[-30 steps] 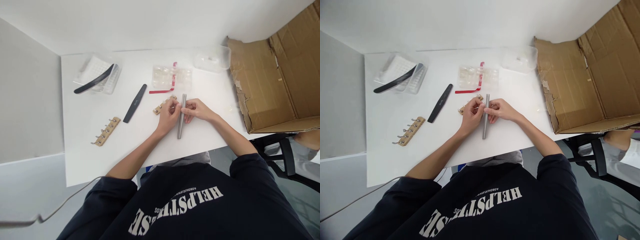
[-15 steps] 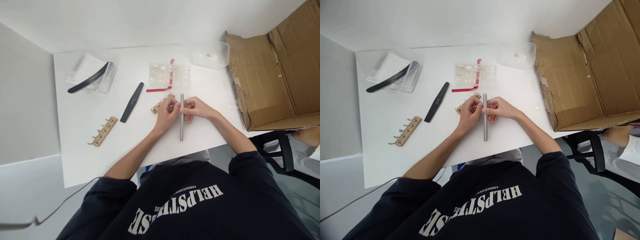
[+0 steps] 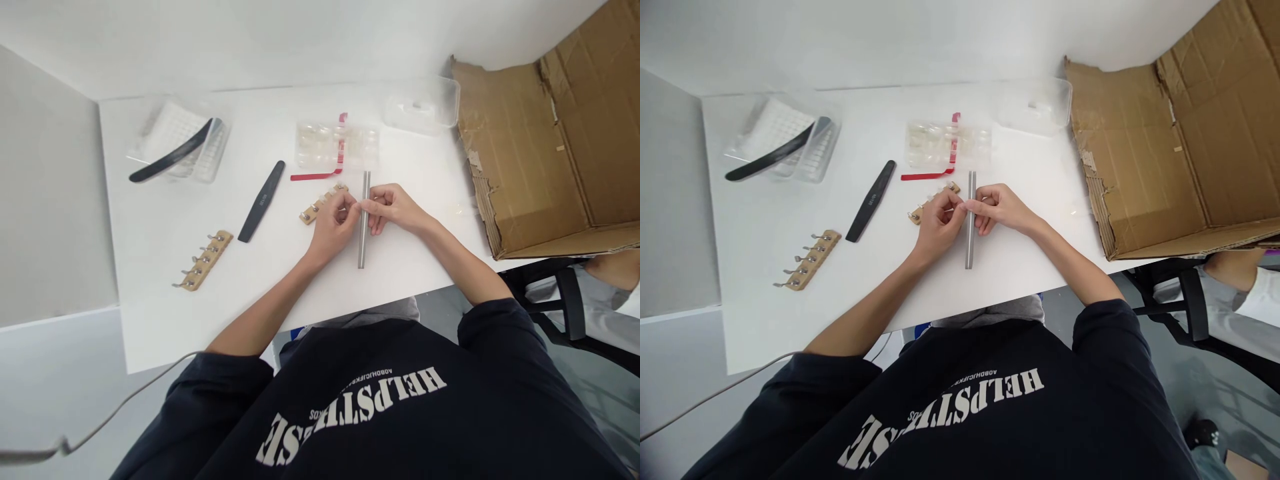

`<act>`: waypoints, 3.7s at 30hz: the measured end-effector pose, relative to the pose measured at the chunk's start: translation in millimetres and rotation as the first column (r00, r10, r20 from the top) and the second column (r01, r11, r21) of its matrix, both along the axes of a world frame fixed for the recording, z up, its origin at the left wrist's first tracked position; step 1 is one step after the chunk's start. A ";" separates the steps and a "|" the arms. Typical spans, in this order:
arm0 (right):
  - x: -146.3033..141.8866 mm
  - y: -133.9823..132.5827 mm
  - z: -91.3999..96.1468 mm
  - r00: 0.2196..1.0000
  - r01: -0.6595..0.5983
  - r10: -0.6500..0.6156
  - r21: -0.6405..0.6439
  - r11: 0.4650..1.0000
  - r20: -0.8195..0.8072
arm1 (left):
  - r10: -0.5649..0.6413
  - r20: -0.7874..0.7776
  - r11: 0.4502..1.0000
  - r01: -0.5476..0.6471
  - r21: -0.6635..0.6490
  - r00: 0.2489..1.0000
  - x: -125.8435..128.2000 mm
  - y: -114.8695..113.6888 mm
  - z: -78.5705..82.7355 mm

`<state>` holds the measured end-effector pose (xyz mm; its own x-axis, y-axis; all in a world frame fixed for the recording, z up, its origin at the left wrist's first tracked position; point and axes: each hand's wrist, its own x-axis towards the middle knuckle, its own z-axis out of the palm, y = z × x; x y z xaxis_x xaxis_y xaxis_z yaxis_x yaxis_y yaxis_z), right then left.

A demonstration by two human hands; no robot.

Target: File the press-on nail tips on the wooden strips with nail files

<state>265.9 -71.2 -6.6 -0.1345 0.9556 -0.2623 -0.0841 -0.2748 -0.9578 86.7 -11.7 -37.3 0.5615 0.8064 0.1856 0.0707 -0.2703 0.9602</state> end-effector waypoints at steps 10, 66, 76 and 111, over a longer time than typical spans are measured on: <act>2.1 0.1 -4.4 0.999 -0.052 0.051 -0.032 0.998 -0.012 | 0.000 0.014 1.000 0.000 -0.008 1.000 -0.3 0.0 0.0; 27.8 1.7 2.2 0.947 -0.313 0.317 -0.072 0.947 0.048 | -0.249 0.005 0.968 0.249 -0.031 0.968 -4.4 5.2 6.7; 30.8 1.9 2.4 0.960 -0.274 0.275 -0.025 0.961 0.058 | -0.254 -0.002 0.967 0.253 -0.023 0.967 -5.1 4.3 8.0; 16.3 0.0 2.1 0.972 -0.233 0.234 -0.072 0.970 0.011 | 0.018 -0.033 1.000 -0.017 0.018 0.999 -2.4 -9.9 6.1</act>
